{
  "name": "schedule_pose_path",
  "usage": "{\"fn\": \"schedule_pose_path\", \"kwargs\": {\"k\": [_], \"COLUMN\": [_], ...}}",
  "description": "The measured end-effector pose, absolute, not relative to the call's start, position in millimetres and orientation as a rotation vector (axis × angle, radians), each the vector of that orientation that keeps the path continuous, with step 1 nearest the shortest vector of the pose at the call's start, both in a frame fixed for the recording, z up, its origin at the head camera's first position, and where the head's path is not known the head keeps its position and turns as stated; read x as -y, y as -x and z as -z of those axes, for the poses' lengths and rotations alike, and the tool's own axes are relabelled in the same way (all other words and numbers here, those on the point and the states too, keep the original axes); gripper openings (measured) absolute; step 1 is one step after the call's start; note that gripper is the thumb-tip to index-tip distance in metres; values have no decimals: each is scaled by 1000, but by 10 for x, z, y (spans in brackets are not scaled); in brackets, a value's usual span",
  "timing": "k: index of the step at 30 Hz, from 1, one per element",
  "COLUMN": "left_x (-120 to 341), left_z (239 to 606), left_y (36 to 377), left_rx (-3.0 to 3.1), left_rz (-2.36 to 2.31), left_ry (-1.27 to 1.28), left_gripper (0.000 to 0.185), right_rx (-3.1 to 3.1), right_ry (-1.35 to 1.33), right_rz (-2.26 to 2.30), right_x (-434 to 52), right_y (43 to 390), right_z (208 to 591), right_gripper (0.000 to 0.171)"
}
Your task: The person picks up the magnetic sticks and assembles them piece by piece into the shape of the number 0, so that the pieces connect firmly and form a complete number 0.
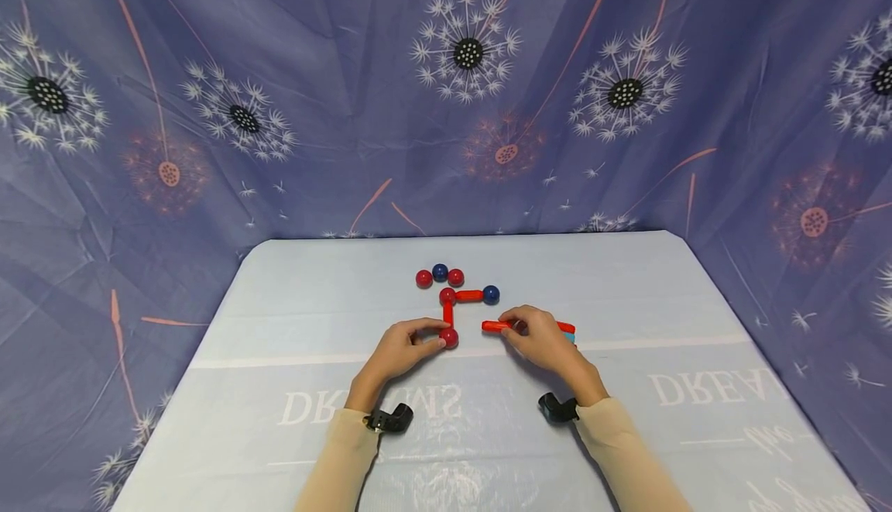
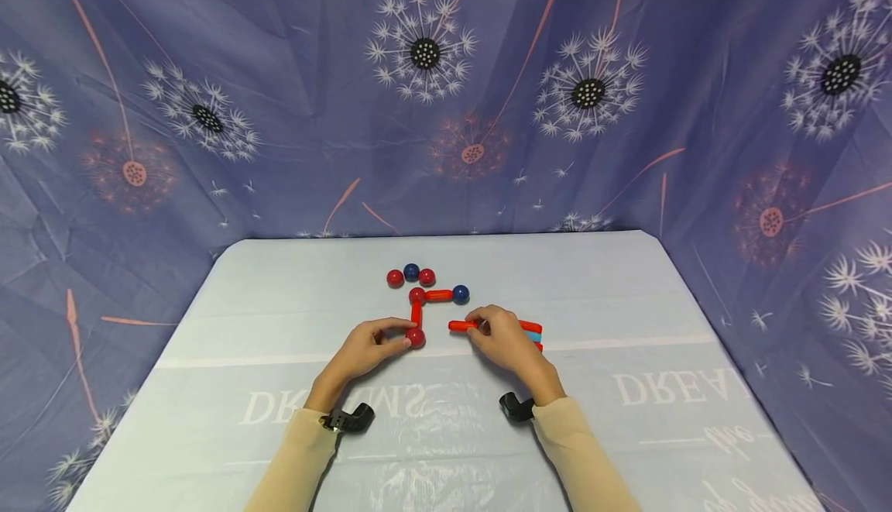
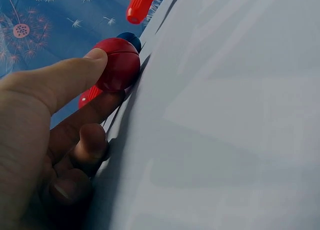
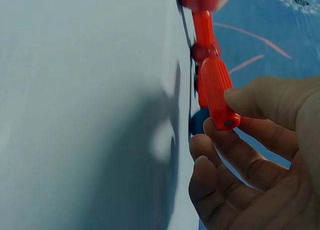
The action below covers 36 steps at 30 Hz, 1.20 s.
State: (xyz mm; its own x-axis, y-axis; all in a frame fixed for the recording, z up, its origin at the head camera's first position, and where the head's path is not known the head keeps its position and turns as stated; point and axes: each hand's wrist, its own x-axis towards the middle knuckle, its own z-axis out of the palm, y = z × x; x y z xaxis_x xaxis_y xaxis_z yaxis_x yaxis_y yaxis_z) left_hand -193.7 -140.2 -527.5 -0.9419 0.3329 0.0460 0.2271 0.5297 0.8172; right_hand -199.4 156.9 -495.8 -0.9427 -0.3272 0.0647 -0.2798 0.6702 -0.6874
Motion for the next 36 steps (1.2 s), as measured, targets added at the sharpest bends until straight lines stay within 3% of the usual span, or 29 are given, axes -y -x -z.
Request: {"fn": "schedule_pose_path", "kwargs": {"k": [14,36], "left_x": [1409,1398], "left_z": [5304,5322], "left_y": [1953,1953], "left_rx": [-2659,-2681], "left_rz": [-1386,-1392], "left_ry": [-494,-514], "left_gripper": [30,29], "right_rx": [-2761,-2693], "right_ry": [543,597], "right_rz": [1118,1156], "right_x": [-1315,-1301], "right_y": [1951,1936], "right_z": [4968,5009], "right_gripper": [19,15]}}
